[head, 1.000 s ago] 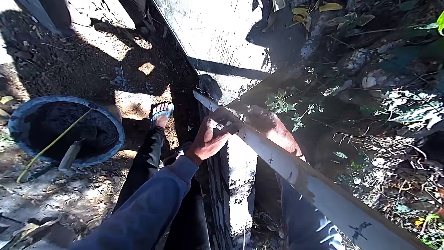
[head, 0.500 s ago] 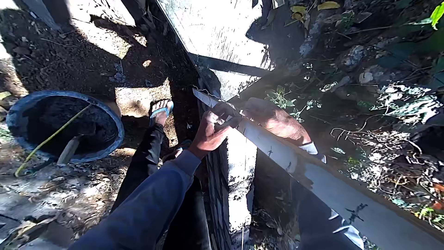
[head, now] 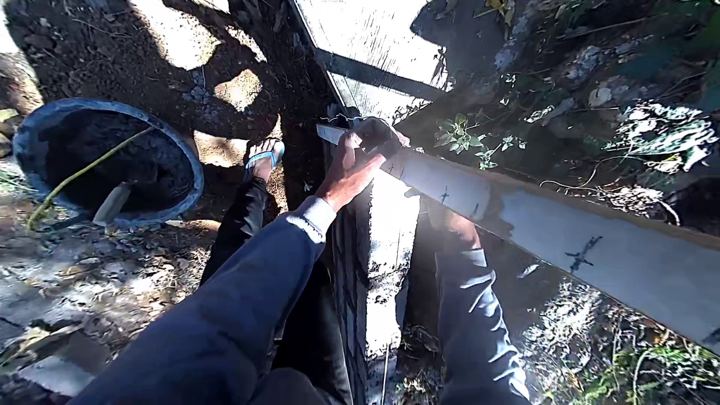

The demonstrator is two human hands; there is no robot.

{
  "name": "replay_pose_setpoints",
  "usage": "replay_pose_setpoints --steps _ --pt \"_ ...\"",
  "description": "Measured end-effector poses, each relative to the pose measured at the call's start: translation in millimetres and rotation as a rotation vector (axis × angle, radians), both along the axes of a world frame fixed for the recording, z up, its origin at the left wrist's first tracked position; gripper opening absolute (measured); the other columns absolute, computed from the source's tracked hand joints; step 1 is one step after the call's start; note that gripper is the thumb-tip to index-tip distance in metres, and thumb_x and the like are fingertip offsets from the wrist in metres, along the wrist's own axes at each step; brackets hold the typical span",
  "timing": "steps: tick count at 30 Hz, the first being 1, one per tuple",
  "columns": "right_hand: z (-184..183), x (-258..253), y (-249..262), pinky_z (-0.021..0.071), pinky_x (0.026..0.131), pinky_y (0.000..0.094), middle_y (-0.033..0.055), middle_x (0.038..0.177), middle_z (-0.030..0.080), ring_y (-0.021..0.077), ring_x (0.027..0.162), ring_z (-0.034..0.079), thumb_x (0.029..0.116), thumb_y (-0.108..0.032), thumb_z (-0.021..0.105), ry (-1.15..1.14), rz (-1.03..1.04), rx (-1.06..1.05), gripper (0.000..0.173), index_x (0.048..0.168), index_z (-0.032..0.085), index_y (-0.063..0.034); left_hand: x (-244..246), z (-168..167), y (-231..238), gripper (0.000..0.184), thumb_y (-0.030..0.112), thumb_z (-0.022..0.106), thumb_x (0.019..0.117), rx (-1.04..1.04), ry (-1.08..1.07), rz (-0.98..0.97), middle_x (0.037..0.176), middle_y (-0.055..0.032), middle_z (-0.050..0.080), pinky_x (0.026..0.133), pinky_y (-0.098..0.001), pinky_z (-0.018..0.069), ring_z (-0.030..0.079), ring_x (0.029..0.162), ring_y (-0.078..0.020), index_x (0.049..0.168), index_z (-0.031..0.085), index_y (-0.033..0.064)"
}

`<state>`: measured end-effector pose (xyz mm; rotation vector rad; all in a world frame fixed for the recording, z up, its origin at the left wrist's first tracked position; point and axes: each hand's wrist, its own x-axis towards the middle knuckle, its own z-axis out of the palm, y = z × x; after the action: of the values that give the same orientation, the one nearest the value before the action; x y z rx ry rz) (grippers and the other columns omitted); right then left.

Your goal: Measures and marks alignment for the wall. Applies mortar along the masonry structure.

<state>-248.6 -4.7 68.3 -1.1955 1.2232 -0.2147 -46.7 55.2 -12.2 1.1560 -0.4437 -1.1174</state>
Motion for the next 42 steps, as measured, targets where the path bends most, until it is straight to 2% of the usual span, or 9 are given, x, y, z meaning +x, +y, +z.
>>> replay_pose_setpoints --steps 3,7,19,23,25,30,35,39,42 --pt "-3.1 -1.1 23.1 0.0556 0.089 0.0301 0.0032 0.108 0.071 0.0097 0.100 0.067 0.1052 -0.018 0.046 0.057 -0.052 -0.105 0.026 0.115 0.066 -0.0064 -2.3 3.2 -4.6 0.008 0.008 0.072 0.0918 -0.020 -0.007 0.008 0.094 -0.0056 0.070 0.086 -0.0324 0.0569 0.067 0.092 -0.0144 0.098 0.068 0.0041" --pt "-10.0 -2.8 36.7 0.0623 0.076 0.0357 0.0049 0.108 0.073 0.0168 0.087 0.072 0.1078 -0.021 0.041 0.033 -0.164 -0.089 0.031 0.119 0.067 -0.0071 -6.5 9.4 -8.4 0.006 0.009 0.073 0.0918 0.064 0.036 0.028 0.089 -0.0011 0.068 0.085 -0.0303 0.0557 0.065 0.088 -0.0107 0.093 0.067 0.0077" --pt "-0.3 -64.9 89.6 0.0627 0.073 0.0379 0.0097 0.098 0.072 0.0200 0.083 0.072 0.1077 -0.013 0.044 -0.044 -0.416 -0.053 0.025 0.113 0.065 -0.0008 -6.3 43.6 -7.5 0.005 0.010 0.064 0.0962 0.241 0.011 -0.011 0.090 0.0052 0.063 0.083 -0.0265 0.0524 0.060 0.087 -0.0046 0.096 0.062 0.0147" --pt "4.5 -88.6 109.2 0.0624 0.071 0.0356 0.0110 0.098 0.072 0.0199 0.083 0.072 0.1078 -0.011 0.044 -0.046 -0.497 -0.031 0.025 0.113 0.065 0.0020 -5.1 28.7 -17.5 0.008 0.001 0.062 0.0956 0.183 0.278 0.144 0.094 -0.0036 0.066 0.088 -0.0350 0.0552 0.064 0.091 -0.0149 0.097 0.059 0.0095" --pt "7.7 -101.9 118.9 0.0626 0.070 0.0349 0.0112 0.099 0.073 0.0200 0.083 0.072 0.1082 -0.011 0.044 -0.037 -0.520 -0.031 0.025 0.113 0.065 0.0024 1.4 32.0 -18.3 0.014 0.004 0.056 0.1002 0.139 0.352 0.190 0.108 -0.0086 0.066 0.093 -0.0395 0.0549 0.064 0.102 -0.0202 0.114 0.059 0.0061" --pt "14.3 -133.3 141.9 0.0616 0.067 0.0320 0.0095 0.097 0.073 0.0177 0.080 0.071 0.1077 -0.012 0.045 0.009 -0.577 -0.054 0.025 0.112 0.065 0.0014 24.4 38.0 -14.6 0.028 0.019 0.053 0.1041 0.138 0.006 0.123 0.126 -0.0064 0.065 0.101 -0.0396 0.0496 0.059 0.119 -0.0186 0.127 0.063 0.0069" --pt "35.3 -170.3 172.7 0.0613 0.070 0.0329 0.0056 0.095 0.072 0.0149 0.077 0.070 0.1090 -0.021 0.049 0.163 -0.591 -0.090 0.025 0.113 0.068 -0.0044 57.4 48.8 -5.3 0.047 0.033 0.059 0.1031 0.626 -0.268 -0.035 0.143 -0.0106 0.055 0.104 -0.0448 0.0517 0.055 0.130 -0.0229 0.144 0.052 0.0104" --pt "55.4 -210.5 206.0 0.0603 0.069 0.0315 0.0045 0.090 0.070 0.0127 0.074 0.068 0.1088 -0.021 0.050 0.248 -0.585 -0.116 0.024 0.114 0.066 -0.0040 100.1 8.5 34.8 0.040 0.036 0.056 0.1031 0.654 -0.342 -0.145 0.123 -0.0021 0.065 0.088 -0.0341 0.0548 0.065 0.106 -0.0127 0.136 0.058 0.0141" --pt "72.8 -226.0 235.8 0.0620 0.071 0.0295 0.0042 0.091 0.071 0.0113 0.077 0.071 0.1072 -0.017 0.051 0.336 -0.600 -0.168 0.022 0.114 0.066 -0.0015 109.6 1.0 95.8 0.042 0.034 0.059 0.1021 0.699 -0.435 -0.122 0.129 -0.0107 0.064 0.096 -0.0412 0.0541 0.064 0.113 -0.0193 0.134 0.060 0.0063"
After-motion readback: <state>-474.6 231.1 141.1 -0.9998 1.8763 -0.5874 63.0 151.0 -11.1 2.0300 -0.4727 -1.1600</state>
